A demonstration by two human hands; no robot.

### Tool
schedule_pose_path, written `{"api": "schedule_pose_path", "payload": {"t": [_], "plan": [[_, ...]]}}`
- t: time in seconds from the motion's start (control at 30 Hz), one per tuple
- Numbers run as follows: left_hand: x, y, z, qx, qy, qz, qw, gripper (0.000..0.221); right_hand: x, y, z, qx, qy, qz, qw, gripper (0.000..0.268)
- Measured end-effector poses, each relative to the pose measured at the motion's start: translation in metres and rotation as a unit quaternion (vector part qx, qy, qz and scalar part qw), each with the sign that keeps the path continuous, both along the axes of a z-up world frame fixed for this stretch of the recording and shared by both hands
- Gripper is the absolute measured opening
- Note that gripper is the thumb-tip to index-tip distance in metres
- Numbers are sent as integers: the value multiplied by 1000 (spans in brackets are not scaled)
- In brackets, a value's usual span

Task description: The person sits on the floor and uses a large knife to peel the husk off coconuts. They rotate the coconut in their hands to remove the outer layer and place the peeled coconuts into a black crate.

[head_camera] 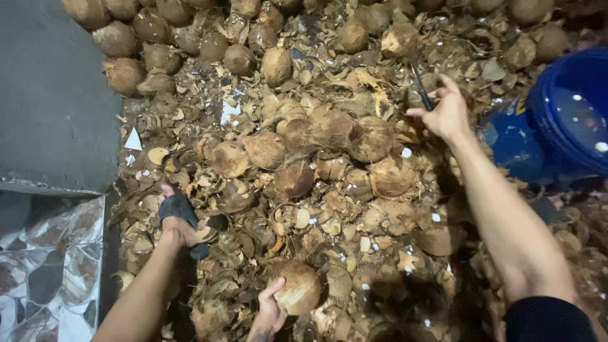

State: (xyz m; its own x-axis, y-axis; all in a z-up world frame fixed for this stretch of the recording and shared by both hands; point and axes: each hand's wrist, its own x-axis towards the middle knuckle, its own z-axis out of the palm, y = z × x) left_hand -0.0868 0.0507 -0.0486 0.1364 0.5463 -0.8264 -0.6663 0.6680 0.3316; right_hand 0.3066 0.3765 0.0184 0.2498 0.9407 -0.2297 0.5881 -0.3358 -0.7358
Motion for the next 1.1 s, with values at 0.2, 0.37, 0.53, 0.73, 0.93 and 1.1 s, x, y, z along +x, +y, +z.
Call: {"api": "schedule_pose_path", "payload": {"t": [0.2,0.37,0.53,0.73,0.93,1.1], "plan": [[-43,-45,-133,100,-96,-32,990,49,47,-54,47,10,-228,89,970,87],[-26,-2,-32,302,-167,-152,926,80,4,-184,47,118,-72,88,986,54],[-38,-9,-54,103,-7,8,995,83,-92,-368,-54,101,275,85,952,35],[-75,-3,-65,316,-120,-52,940,73,-153,-444,-96,-168,489,-7,856,28],[-56,-19,-52,110,-116,56,986,80,-192,-448,63,89,563,216,793,28],[-46,-9,-2,86,-100,32,991,108,-189,-478,80,134,468,260,834,26]]}}
